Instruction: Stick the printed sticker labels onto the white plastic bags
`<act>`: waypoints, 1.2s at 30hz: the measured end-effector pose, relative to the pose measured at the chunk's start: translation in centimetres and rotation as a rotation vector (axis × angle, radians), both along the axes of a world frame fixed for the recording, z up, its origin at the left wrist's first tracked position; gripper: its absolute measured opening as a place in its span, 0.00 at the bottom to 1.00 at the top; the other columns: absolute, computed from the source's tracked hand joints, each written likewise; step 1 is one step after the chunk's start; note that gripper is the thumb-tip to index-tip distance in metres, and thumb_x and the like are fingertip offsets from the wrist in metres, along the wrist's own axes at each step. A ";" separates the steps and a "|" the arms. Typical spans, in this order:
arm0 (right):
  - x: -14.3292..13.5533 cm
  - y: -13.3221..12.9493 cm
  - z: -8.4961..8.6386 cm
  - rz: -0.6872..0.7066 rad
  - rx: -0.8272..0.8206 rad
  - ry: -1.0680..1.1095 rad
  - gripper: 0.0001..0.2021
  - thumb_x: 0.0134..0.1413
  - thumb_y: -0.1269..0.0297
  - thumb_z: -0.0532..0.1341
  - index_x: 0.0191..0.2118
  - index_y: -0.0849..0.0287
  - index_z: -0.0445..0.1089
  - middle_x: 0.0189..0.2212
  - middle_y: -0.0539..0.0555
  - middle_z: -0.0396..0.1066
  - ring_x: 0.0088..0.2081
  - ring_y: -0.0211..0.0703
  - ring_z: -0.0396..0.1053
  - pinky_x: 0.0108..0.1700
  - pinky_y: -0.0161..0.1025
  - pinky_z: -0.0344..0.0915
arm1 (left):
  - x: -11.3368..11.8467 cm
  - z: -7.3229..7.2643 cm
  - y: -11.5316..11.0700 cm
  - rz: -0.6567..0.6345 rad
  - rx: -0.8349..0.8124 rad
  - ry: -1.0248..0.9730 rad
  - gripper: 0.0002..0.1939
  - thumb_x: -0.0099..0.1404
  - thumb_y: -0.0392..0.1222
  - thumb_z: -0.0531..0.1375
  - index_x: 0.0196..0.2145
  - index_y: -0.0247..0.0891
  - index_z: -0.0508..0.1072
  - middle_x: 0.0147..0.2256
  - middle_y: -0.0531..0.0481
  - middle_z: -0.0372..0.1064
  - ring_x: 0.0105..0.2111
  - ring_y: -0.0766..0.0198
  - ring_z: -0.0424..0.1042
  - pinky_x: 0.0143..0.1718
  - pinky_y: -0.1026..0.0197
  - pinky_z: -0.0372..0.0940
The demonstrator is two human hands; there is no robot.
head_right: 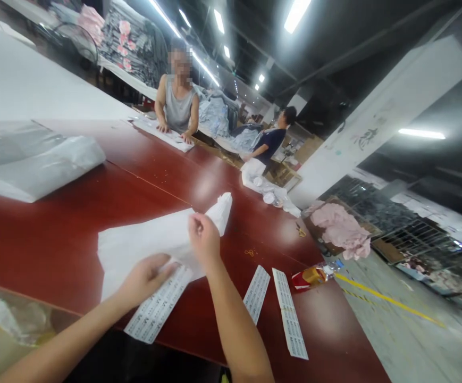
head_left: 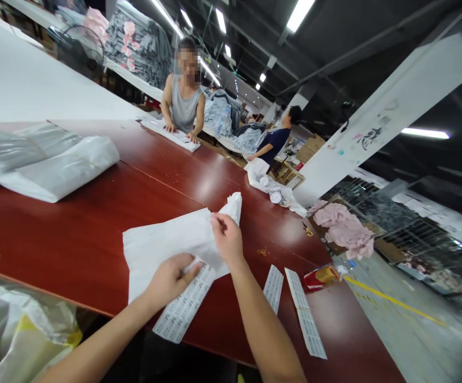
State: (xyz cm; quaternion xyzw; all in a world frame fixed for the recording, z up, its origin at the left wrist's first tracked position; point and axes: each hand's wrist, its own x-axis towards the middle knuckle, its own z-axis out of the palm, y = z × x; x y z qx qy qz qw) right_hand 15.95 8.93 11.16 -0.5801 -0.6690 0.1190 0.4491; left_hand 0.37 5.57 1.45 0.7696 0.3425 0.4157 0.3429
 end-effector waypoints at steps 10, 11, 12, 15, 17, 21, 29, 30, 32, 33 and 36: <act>2.4 -7.4 -7.8 0.074 -0.286 0.105 0.14 0.60 0.60 0.64 0.51 0.52 0.77 0.44 0.52 0.79 0.43 0.46 0.76 0.47 0.42 0.72 | 0.0 -0.5 1.1 -0.010 -0.249 -0.144 0.19 0.72 0.57 0.55 0.39 0.40 0.76 0.33 0.52 0.77 0.34 0.59 0.73 0.36 0.62 0.64; 2.3 -7.3 -7.9 0.049 -0.223 0.054 0.13 0.61 0.60 0.63 0.50 0.53 0.77 0.44 0.53 0.79 0.44 0.46 0.76 0.48 0.43 0.72 | 0.0 -0.6 1.1 0.011 -0.255 -0.129 0.20 0.72 0.58 0.55 0.36 0.39 0.75 0.31 0.53 0.75 0.32 0.60 0.72 0.34 0.63 0.64; 2.1 -7.4 -7.9 0.023 -0.149 -0.008 0.12 0.61 0.61 0.63 0.49 0.52 0.78 0.44 0.54 0.79 0.45 0.47 0.75 0.50 0.45 0.71 | 0.0 -0.7 1.1 0.044 -0.251 -0.108 0.21 0.72 0.59 0.55 0.32 0.39 0.73 0.27 0.54 0.72 0.29 0.61 0.70 0.32 0.63 0.62; 1.9 -7.7 -7.9 -0.018 0.029 -0.144 0.09 0.63 0.63 0.62 0.45 0.50 0.79 0.45 0.54 0.79 0.48 0.48 0.73 0.56 0.49 0.67 | 0.1 -1.2 1.2 0.147 -0.211 -0.051 0.23 0.72 0.60 0.54 0.28 0.39 0.68 0.23 0.56 0.66 0.25 0.64 0.66 0.28 0.64 0.59; 2.6 -8.0 -7.7 -0.021 0.050 -0.089 0.07 0.62 0.62 0.63 0.41 0.50 0.80 0.46 0.54 0.78 0.49 0.49 0.73 0.57 0.49 0.67 | 0.1 -1.4 1.2 0.197 -0.198 -0.016 0.23 0.73 0.59 0.52 0.28 0.40 0.67 0.23 0.56 0.66 0.25 0.64 0.66 0.28 0.63 0.60; 6.5 -7.7 -7.2 -0.259 -0.114 0.335 0.11 0.60 0.55 0.63 0.39 0.57 0.78 0.40 0.56 0.78 0.42 0.47 0.75 0.46 0.44 0.72 | 0.5 -1.4 0.8 -0.021 0.002 0.119 0.18 0.74 0.54 0.53 0.34 0.41 0.74 0.30 0.50 0.76 0.33 0.57 0.75 0.38 0.58 0.68; 11.0 -7.8 -7.5 -0.208 -0.401 0.414 0.10 0.54 0.57 0.67 0.36 0.57 0.80 0.58 0.59 0.72 0.55 0.50 0.72 0.56 0.46 0.68 | 1.2 -1.7 0.7 -0.309 0.273 0.192 0.16 0.74 0.47 0.57 0.54 0.44 0.76 0.54 0.47 0.76 0.59 0.53 0.70 0.63 0.48 0.63; 10.9 -8.0 -7.7 -0.199 -0.437 0.401 0.09 0.54 0.57 0.67 0.35 0.56 0.80 0.58 0.58 0.72 0.55 0.51 0.72 0.57 0.48 0.67 | 1.2 -1.8 0.8 -0.307 0.266 0.190 0.15 0.74 0.47 0.57 0.54 0.44 0.76 0.54 0.47 0.76 0.59 0.53 0.70 0.63 0.48 0.64; 10.6 -8.6 -8.0 -0.214 -0.459 0.383 0.09 0.53 0.57 0.67 0.33 0.56 0.80 0.59 0.58 0.71 0.56 0.52 0.72 0.59 0.49 0.66 | 1.2 -1.7 0.9 -0.300 0.258 0.179 0.15 0.74 0.47 0.57 0.53 0.43 0.76 0.54 0.47 0.76 0.59 0.53 0.70 0.63 0.48 0.64; 10.5 -8.8 -8.2 -0.225 -0.450 0.379 0.09 0.54 0.57 0.67 0.33 0.56 0.80 0.59 0.59 0.71 0.56 0.52 0.72 0.58 0.49 0.66 | 1.1 -1.7 1.0 -0.296 0.254 0.174 0.14 0.74 0.47 0.57 0.53 0.43 0.77 0.54 0.47 0.76 0.59 0.53 0.70 0.63 0.48 0.64; 9.8 -9.2 -9.1 -0.240 -0.400 0.318 0.10 0.55 0.57 0.66 0.36 0.56 0.81 0.60 0.59 0.70 0.56 0.53 0.72 0.58 0.49 0.66 | 1.1 -1.7 1.1 -0.291 0.255 0.172 0.15 0.74 0.47 0.58 0.53 0.44 0.77 0.55 0.48 0.76 0.60 0.53 0.69 0.63 0.48 0.64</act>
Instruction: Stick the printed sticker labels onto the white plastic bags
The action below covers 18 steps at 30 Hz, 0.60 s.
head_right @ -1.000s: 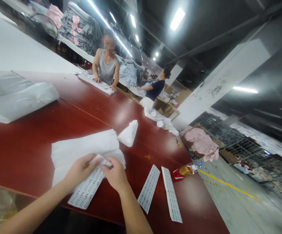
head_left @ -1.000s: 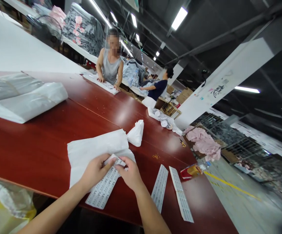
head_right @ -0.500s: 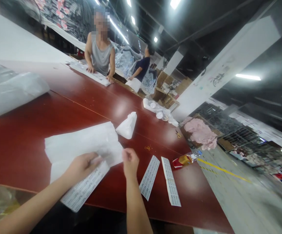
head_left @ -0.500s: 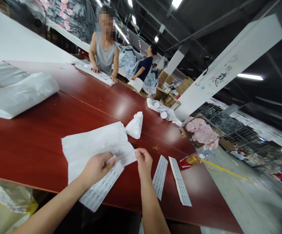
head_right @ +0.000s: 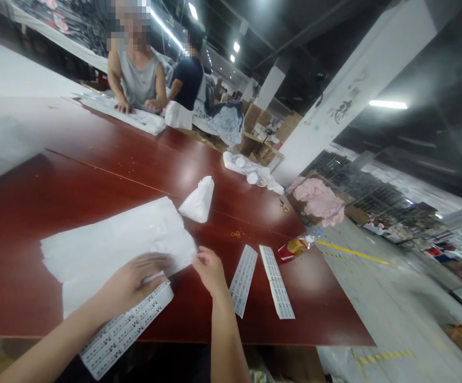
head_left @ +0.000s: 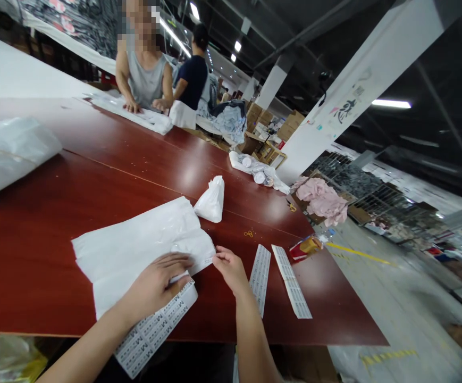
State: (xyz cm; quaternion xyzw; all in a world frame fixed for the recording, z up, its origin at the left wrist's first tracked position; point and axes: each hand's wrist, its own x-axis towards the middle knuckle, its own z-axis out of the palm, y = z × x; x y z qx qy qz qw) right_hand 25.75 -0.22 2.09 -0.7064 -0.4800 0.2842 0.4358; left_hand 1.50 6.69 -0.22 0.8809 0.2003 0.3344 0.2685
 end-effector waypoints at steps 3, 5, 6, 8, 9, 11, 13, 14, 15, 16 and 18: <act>-1.0 0.0 -0.8 -0.030 0.006 -0.184 0.08 0.54 0.58 0.66 0.34 0.55 0.80 0.59 0.58 0.71 0.58 0.54 0.70 0.61 0.52 0.63 | -0.1 -0.2 0.2 0.004 -0.002 0.010 0.14 0.74 0.48 0.58 0.52 0.44 0.77 0.55 0.49 0.75 0.60 0.52 0.69 0.63 0.48 0.63; -1.6 0.0 -1.1 -0.099 0.024 -0.337 0.07 0.53 0.58 0.68 0.35 0.55 0.79 0.58 0.56 0.71 0.59 0.55 0.68 0.63 0.55 0.61 | -0.1 -0.3 0.3 0.011 -0.022 0.005 0.13 0.73 0.49 0.58 0.49 0.44 0.78 0.55 0.49 0.75 0.60 0.52 0.69 0.64 0.47 0.62; -1.9 0.0 -1.2 -0.139 0.045 -0.395 0.09 0.51 0.58 0.69 0.38 0.54 0.78 0.57 0.56 0.71 0.58 0.55 0.69 0.62 0.55 0.62 | -0.2 -0.4 0.3 0.016 -0.038 0.000 0.13 0.73 0.49 0.58 0.48 0.44 0.78 0.55 0.49 0.75 0.60 0.52 0.69 0.64 0.48 0.63; -2.3 -0.2 -1.3 -0.161 0.097 -0.448 0.16 0.52 0.59 0.69 0.47 0.53 0.74 0.59 0.57 0.69 0.54 0.52 0.71 0.58 0.53 0.67 | -0.3 -0.6 0.3 0.028 -0.073 -0.011 0.12 0.73 0.50 0.58 0.45 0.44 0.78 0.55 0.50 0.75 0.60 0.52 0.69 0.63 0.49 0.64; -2.4 -0.2 -1.3 -0.137 0.123 -0.456 0.18 0.53 0.60 0.68 0.51 0.52 0.72 0.60 0.57 0.68 0.53 0.51 0.72 0.55 0.50 0.70 | -0.3 -0.6 0.3 0.033 -0.089 -0.015 0.12 0.73 0.50 0.58 0.44 0.44 0.78 0.55 0.50 0.75 0.60 0.52 0.69 0.62 0.49 0.65; -2.5 -0.2 -1.4 -0.059 0.166 -0.478 0.17 0.57 0.63 0.64 0.52 0.50 0.72 0.59 0.55 0.67 0.53 0.47 0.72 0.52 0.45 0.72 | -0.3 -0.6 0.3 0.034 -0.106 -0.022 0.12 0.73 0.51 0.58 0.41 0.43 0.78 0.55 0.49 0.75 0.59 0.52 0.70 0.61 0.50 0.66; -2.6 0.1 -1.6 -0.018 0.182 -0.515 0.11 0.58 0.66 0.61 0.47 0.49 0.75 0.56 0.52 0.69 0.52 0.46 0.72 0.50 0.42 0.72 | -0.2 -0.4 0.3 0.024 -0.114 -0.030 0.12 0.73 0.50 0.58 0.39 0.42 0.77 0.54 0.48 0.75 0.58 0.53 0.71 0.60 0.51 0.67; -2.6 0.3 -1.8 -0.027 0.174 -0.528 0.10 0.59 0.67 0.60 0.44 0.49 0.75 0.54 0.51 0.70 0.49 0.45 0.73 0.48 0.41 0.72 | -0.2 -0.3 0.3 0.019 -0.117 -0.036 0.12 0.73 0.50 0.57 0.38 0.42 0.77 0.54 0.48 0.76 0.57 0.53 0.71 0.60 0.51 0.67; -2.6 0.4 -2.0 -0.047 0.163 -0.536 0.09 0.58 0.68 0.60 0.41 0.49 0.76 0.51 0.51 0.71 0.46 0.44 0.74 0.45 0.41 0.73 | -0.3 -0.1 0.2 0.017 -0.120 -0.043 0.12 0.74 0.50 0.57 0.39 0.42 0.76 0.53 0.48 0.76 0.57 0.53 0.71 0.59 0.52 0.67; -2.6 0.6 -2.2 -0.069 0.156 -0.549 0.09 0.58 0.69 0.59 0.40 0.49 0.76 0.50 0.50 0.72 0.45 0.43 0.74 0.43 0.40 0.72 | -0.3 0.0 0.1 0.017 -0.123 -0.050 0.12 0.74 0.50 0.57 0.39 0.42 0.76 0.52 0.48 0.76 0.55 0.54 0.72 0.58 0.52 0.67; -2.7 0.9 -2.4 -0.096 0.179 -0.627 0.11 0.56 0.72 0.60 0.39 0.50 0.76 0.50 0.51 0.72 0.47 0.46 0.72 0.46 0.42 0.71 | -0.5 0.3 -0.2 0.014 -0.119 -0.041 0.13 0.74 0.49 0.56 0.40 0.42 0.76 0.46 0.47 0.78 0.49 0.54 0.75 0.54 0.52 0.69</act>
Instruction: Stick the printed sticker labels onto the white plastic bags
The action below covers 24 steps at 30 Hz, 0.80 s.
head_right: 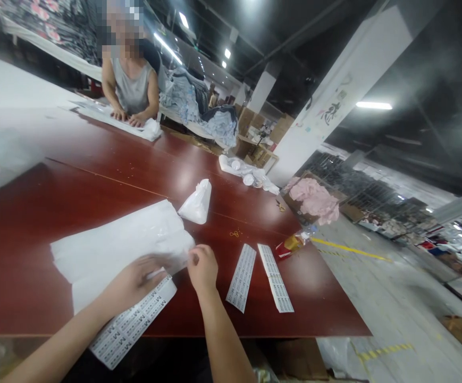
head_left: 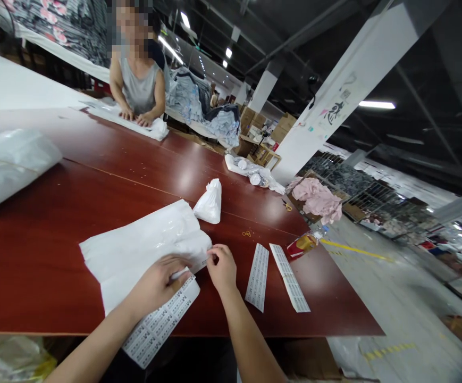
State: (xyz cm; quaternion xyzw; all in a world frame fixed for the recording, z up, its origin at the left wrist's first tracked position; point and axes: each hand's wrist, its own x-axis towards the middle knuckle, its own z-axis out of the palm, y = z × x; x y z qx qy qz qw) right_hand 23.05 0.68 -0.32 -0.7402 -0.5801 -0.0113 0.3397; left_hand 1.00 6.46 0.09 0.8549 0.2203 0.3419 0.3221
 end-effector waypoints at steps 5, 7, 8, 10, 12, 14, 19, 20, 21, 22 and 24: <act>-0.2 0.6 1.3 0.155 0.054 -0.357 0.14 0.54 0.74 0.63 0.44 0.49 0.77 0.51 0.52 0.72 0.53 0.51 0.67 0.59 0.50 0.61 | -0.4 0.1 -2.3 -0.101 0.072 0.097 0.12 0.75 0.46 0.55 0.46 0.42 0.77 0.48 0.46 0.78 0.51 0.52 0.75 0.54 0.48 0.70; -0.6 1.2 2.4 0.283 0.023 -0.457 0.12 0.56 0.72 0.64 0.44 0.49 0.77 0.48 0.51 0.74 0.51 0.50 0.67 0.59 0.49 0.60 | -0.3 0.0 -3.5 -0.112 0.101 0.116 0.11 0.74 0.43 0.56 0.46 0.40 0.77 0.54 0.43 0.75 0.60 0.49 0.69 0.62 0.46 0.64; -1.1 1.6 2.9 0.350 0.005 -0.496 0.11 0.57 0.70 0.64 0.44 0.49 0.77 0.47 0.51 0.74 0.50 0.49 0.67 0.59 0.49 0.59 | -0.2 -0.2 -4.0 -0.106 0.109 0.120 0.10 0.74 0.42 0.56 0.45 0.40 0.77 0.55 0.42 0.74 0.63 0.48 0.66 0.65 0.44 0.62; -2.9 2.6 3.8 0.480 -0.025 -0.551 0.09 0.58 0.65 0.65 0.44 0.50 0.77 0.47 0.52 0.75 0.49 0.49 0.67 0.59 0.49 0.58 | 0.2 -0.4 -5.0 -0.080 0.105 0.128 0.08 0.72 0.40 0.57 0.42 0.39 0.77 0.53 0.40 0.75 0.62 0.46 0.66 0.65 0.41 0.61; -5.9 3.9 4.3 0.644 -0.048 -0.576 0.13 0.56 0.56 0.68 0.47 0.51 0.76 0.49 0.52 0.75 0.50 0.50 0.68 0.59 0.49 0.59 | 0.5 -0.6 -5.6 -0.042 0.056 0.154 0.08 0.70 0.39 0.58 0.41 0.38 0.77 0.48 0.40 0.77 0.55 0.44 0.72 0.59 0.39 0.66; -9.5 5.6 4.6 0.858 -0.078 -0.585 0.21 0.53 0.48 0.70 0.49 0.52 0.75 0.51 0.53 0.75 0.51 0.51 0.69 0.58 0.49 0.60 | 0.7 -0.4 -6.1 -0.006 -0.009 0.179 0.10 0.69 0.38 0.57 0.44 0.37 0.77 0.45 0.39 0.78 0.48 0.44 0.76 0.52 0.40 0.70; -12.4 9.6 7.7 0.820 -0.026 -0.121 0.19 0.59 0.44 0.64 0.47 0.52 0.76 0.45 0.51 0.79 0.47 0.45 0.75 0.56 0.43 0.64 | 0.2 2.2 -5.4 -0.122 0.017 -0.030 0.12 0.72 0.40 0.56 0.49 0.43 0.76 0.52 0.44 0.76 0.55 0.50 0.73 0.59 0.48 0.67; -11.0 10.0 8.4 0.682 0.044 0.064 0.19 0.64 0.45 0.60 0.48 0.52 0.76 0.46 0.52 0.79 0.47 0.44 0.75 0.55 0.41 0.66 | -0.1 2.8 -4.7 -0.104 0.012 -0.084 0.11 0.73 0.42 0.55 0.46 0.43 0.76 0.53 0.45 0.75 0.56 0.51 0.72 0.60 0.49 0.65; -9.1 10.0 8.9 0.534 0.120 0.239 0.20 0.68 0.46 0.55 0.50 0.53 0.76 0.47 0.53 0.79 0.48 0.43 0.75 0.54 0.41 0.67 | -0.4 3.4 -3.7 -0.048 -0.016 -0.125 0.11 0.74 0.45 0.54 0.43 0.42 0.76 0.54 0.44 0.75 0.57 0.52 0.71 0.61 0.49 0.65; -7.0 9.7 9.0 0.388 0.188 0.374 0.22 0.70 0.46 0.51 0.51 0.54 0.75 0.48 0.54 0.78 0.50 0.44 0.75 0.55 0.42 0.68 | -0.7 3.7 -2.5 0.028 -0.067 -0.147 0.13 0.74 0.48 0.54 0.39 0.41 0.76 0.54 0.43 0.74 0.56 0.51 0.72 0.59 0.49 0.65; -2.9 8.5 8.0 0.174 0.224 0.524 0.23 0.68 0.45 0.52 0.53 0.55 0.74 0.54 0.56 0.75 0.56 0.47 0.72 0.60 0.44 0.66 | -1.2 3.8 -0.1 0.143 -0.210 -0.127 0.20 0.73 0.54 0.53 0.30 0.40 0.73 0.50 0.42 0.76 0.50 0.50 0.75 0.53 0.50 0.69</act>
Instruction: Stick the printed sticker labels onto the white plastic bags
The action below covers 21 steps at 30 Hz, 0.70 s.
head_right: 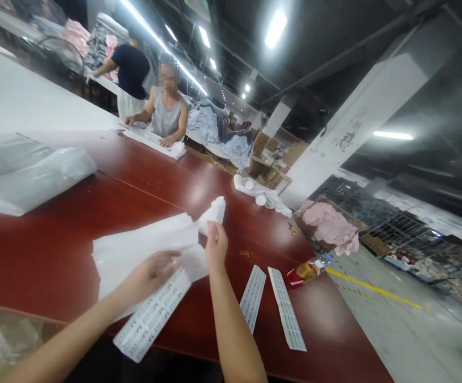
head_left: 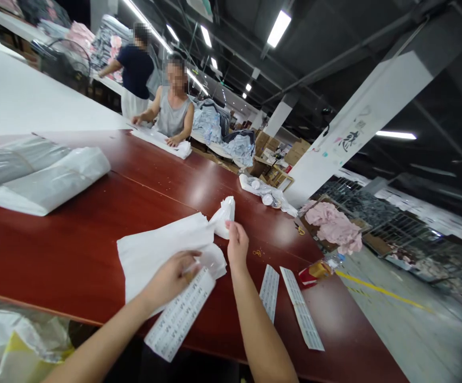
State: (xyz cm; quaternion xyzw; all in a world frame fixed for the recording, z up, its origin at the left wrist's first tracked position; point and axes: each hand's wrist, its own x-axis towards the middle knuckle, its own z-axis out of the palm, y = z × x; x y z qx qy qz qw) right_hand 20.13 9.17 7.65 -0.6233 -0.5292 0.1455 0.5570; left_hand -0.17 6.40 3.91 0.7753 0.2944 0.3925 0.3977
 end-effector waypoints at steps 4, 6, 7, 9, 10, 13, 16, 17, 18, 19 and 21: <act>4.1 -3.3 -5.0 0.031 -0.145 0.026 0.25 0.61 0.44 0.61 0.52 0.59 0.76 0.53 0.62 0.76 0.55 0.55 0.74 0.58 0.52 0.69 | -0.3 -1.8 2.6 0.022 -0.167 0.102 0.24 0.72 0.59 0.52 0.27 0.40 0.71 0.31 0.49 0.76 0.33 0.55 0.75 0.34 0.57 0.68; 4.1 -4.5 -6.8 0.089 -0.183 0.029 0.24 0.63 0.46 0.59 0.54 0.57 0.76 0.55 0.60 0.75 0.57 0.54 0.72 0.59 0.51 0.69 | -0.2 -2.7 2.2 0.069 -0.175 0.119 0.24 0.73 0.59 0.51 0.26 0.40 0.69 0.27 0.52 0.73 0.29 0.57 0.73 0.31 0.59 0.65; 3.8 -5.0 -7.2 0.105 -0.184 0.013 0.23 0.64 0.47 0.58 0.55 0.56 0.75 0.58 0.59 0.73 0.59 0.53 0.71 0.61 0.51 0.67 | -0.2 -3.1 1.7 0.100 -0.165 0.114 0.24 0.73 0.59 0.51 0.26 0.40 0.68 0.26 0.52 0.71 0.28 0.59 0.72 0.31 0.59 0.64; 2.8 -5.8 -6.9 0.104 -0.126 -0.091 0.22 0.67 0.50 0.56 0.59 0.54 0.72 0.62 0.58 0.69 0.63 0.52 0.66 0.64 0.51 0.64 | 0.0 -3.4 0.8 0.155 -0.118 0.087 0.24 0.74 0.58 0.52 0.25 0.40 0.66 0.25 0.54 0.68 0.28 0.61 0.70 0.31 0.60 0.63; 2.1 -6.3 -6.5 0.105 -0.075 -0.178 0.21 0.68 0.52 0.55 0.59 0.54 0.72 0.63 0.58 0.68 0.63 0.51 0.65 0.64 0.51 0.63 | 0.0 -3.5 0.5 0.178 -0.086 0.073 0.24 0.74 0.58 0.52 0.25 0.40 0.65 0.25 0.54 0.67 0.27 0.61 0.69 0.32 0.61 0.62; -0.2 -7.4 -4.9 0.164 0.061 -0.449 0.15 0.64 0.56 0.62 0.53 0.51 0.75 0.56 0.56 0.73 0.58 0.51 0.69 0.62 0.50 0.65 | 0.0 -3.3 0.0 0.215 -0.018 0.046 0.23 0.74 0.57 0.53 0.26 0.40 0.66 0.25 0.54 0.67 0.27 0.62 0.68 0.32 0.61 0.62; -2.2 -7.9 -4.6 0.223 0.066 -0.596 0.11 0.61 0.57 0.65 0.48 0.50 0.77 0.47 0.54 0.77 0.49 0.50 0.73 0.55 0.48 0.68 | -0.1 -3.2 0.1 0.237 0.008 0.038 0.22 0.74 0.56 0.53 0.28 0.40 0.68 0.25 0.55 0.67 0.27 0.63 0.67 0.32 0.62 0.61; -2.6 -8.0 -4.7 0.218 0.061 -0.635 0.11 0.62 0.58 0.64 0.48 0.50 0.77 0.46 0.53 0.78 0.48 0.49 0.74 0.54 0.49 0.68 | -0.1 -3.2 0.1 0.251 0.017 0.046 0.22 0.74 0.56 0.53 0.27 0.40 0.67 0.25 0.55 0.67 0.27 0.64 0.67 0.31 0.62 0.61; -2.8 -8.1 -4.9 0.208 0.057 -0.673 0.10 0.64 0.59 0.63 0.49 0.49 0.77 0.47 0.53 0.78 0.48 0.49 0.74 0.54 0.49 0.67 | -0.1 -3.3 0.2 0.268 0.026 0.057 0.22 0.74 0.57 0.53 0.27 0.39 0.67 0.24 0.56 0.66 0.26 0.64 0.66 0.31 0.63 0.60; -2.9 -8.1 -5.1 0.194 0.056 -0.707 0.10 0.65 0.59 0.62 0.49 0.49 0.77 0.47 0.54 0.78 0.48 0.49 0.73 0.55 0.50 0.66 | -0.1 -3.4 0.2 0.288 0.033 0.072 0.23 0.74 0.57 0.53 0.26 0.39 0.66 0.23 0.56 0.65 0.25 0.64 0.65 0.30 0.63 0.59; -2.9 -8.2 -5.4 0.170 0.067 -0.750 0.10 0.65 0.60 0.61 0.49 0.49 0.77 0.50 0.54 0.77 0.50 0.50 0.72 0.59 0.52 0.63 | 0.0 -3.7 0.3 0.313 0.041 0.108 0.24 0.74 0.57 0.53 0.25 0.40 0.65 0.22 0.56 0.64 0.24 0.65 0.64 0.28 0.63 0.58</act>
